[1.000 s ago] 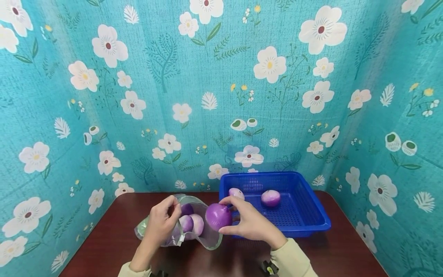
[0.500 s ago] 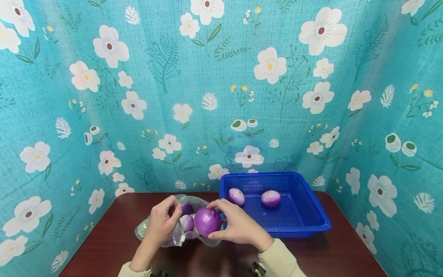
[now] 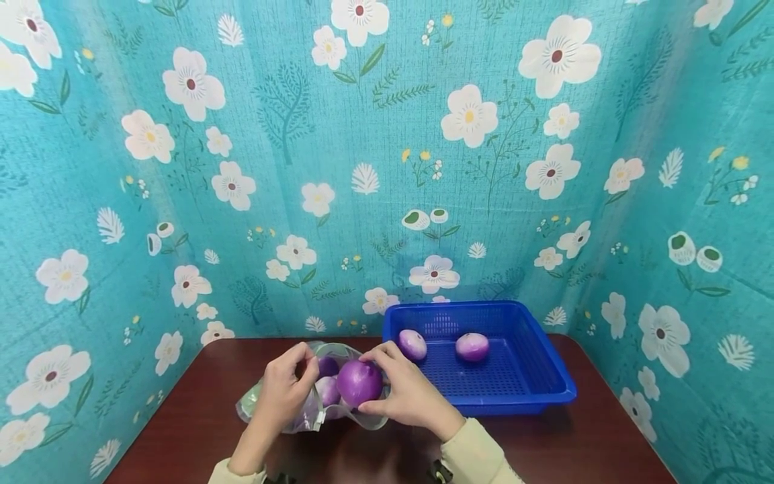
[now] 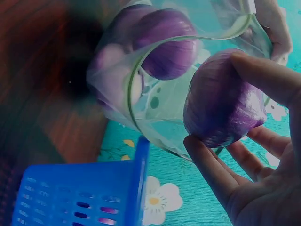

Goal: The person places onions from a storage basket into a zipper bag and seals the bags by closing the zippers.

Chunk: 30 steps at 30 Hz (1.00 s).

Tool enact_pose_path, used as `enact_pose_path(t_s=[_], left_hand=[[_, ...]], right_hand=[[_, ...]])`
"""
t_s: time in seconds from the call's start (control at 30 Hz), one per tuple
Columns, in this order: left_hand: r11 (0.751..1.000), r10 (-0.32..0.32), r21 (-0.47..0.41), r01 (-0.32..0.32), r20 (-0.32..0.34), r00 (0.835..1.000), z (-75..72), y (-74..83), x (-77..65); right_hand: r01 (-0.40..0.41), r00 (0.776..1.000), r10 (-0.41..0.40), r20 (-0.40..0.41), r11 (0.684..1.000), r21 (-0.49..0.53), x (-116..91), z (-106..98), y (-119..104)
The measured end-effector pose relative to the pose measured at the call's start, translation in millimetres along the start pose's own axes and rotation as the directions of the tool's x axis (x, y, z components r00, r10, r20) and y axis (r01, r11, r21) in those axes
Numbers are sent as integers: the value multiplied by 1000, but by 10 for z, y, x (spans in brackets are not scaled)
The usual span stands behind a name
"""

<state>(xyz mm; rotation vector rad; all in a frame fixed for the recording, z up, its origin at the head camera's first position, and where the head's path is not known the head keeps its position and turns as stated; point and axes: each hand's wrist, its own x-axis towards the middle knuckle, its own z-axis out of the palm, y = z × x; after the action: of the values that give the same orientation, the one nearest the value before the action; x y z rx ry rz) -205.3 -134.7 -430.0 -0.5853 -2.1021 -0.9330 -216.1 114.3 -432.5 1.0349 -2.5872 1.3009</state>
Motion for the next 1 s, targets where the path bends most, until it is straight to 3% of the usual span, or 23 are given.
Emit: enact_pose_path(t_s=[0.33, 0.5, 0.73, 1.0], left_hand=[[1000, 6, 8, -6, -1, 1000, 21, -42, -16], [1000, 13, 15, -13, -1, 1000, 19, -51, -13], [1000, 18, 3, -18, -10, 1000, 3, -66, -16], [1000, 23, -13, -23, -27, 999, 0, -86, -14]], right_hand=[[35, 999, -40, -36, 992, -123, 25, 91, 37], [39, 998, -45, -40, 990, -137, 34, 109, 43], [54, 998, -59, -39, 992, -115, 52, 132, 45], [27, 999, -28, -44, 999, -24, 75, 159, 55]])
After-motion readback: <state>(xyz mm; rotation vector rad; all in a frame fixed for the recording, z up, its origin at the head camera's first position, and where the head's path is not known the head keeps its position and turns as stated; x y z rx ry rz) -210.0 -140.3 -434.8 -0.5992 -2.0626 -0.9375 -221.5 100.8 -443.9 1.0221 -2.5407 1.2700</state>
